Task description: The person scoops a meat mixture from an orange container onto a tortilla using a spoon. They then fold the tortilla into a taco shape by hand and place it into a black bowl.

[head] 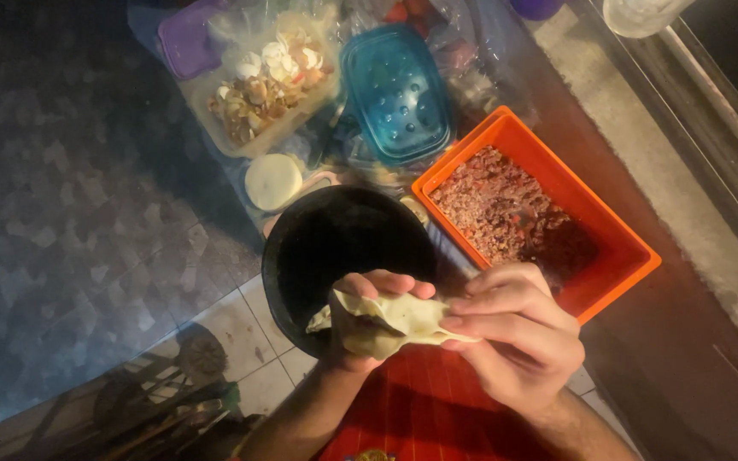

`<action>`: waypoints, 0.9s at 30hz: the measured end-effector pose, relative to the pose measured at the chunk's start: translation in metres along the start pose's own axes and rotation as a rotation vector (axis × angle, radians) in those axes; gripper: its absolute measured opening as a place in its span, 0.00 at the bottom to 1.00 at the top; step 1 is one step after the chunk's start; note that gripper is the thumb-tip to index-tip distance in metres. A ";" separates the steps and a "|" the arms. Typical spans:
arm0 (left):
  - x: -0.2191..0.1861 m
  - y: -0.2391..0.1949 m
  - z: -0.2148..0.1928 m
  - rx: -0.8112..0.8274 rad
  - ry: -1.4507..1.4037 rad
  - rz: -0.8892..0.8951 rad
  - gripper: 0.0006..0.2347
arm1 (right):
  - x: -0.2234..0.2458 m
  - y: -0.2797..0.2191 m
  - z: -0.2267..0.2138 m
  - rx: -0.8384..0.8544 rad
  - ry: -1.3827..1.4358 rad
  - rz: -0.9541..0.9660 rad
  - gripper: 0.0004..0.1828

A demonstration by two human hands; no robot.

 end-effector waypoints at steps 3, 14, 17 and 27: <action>0.001 -0.002 -0.001 0.008 -0.006 -0.005 0.18 | -0.004 -0.001 -0.001 0.011 0.028 0.003 0.07; -0.001 0.007 0.006 0.062 -0.064 -0.022 0.23 | -0.004 0.002 0.009 0.109 0.076 -0.008 0.09; 0.000 0.003 0.005 0.037 -0.011 -0.027 0.20 | -0.004 0.001 0.008 0.112 0.077 0.009 0.08; 0.001 0.002 0.004 0.044 -0.012 -0.001 0.19 | -0.003 0.003 0.007 0.115 0.096 -0.018 0.09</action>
Point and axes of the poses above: each hand's wrist, its own y-axis towards the middle knuckle, its own z-axis out of the palm, x = y × z, the point moved 5 cm from there along y, towards the middle knuckle, and after that the axes turned 5 degrees about -x, right-handed, at the moved point
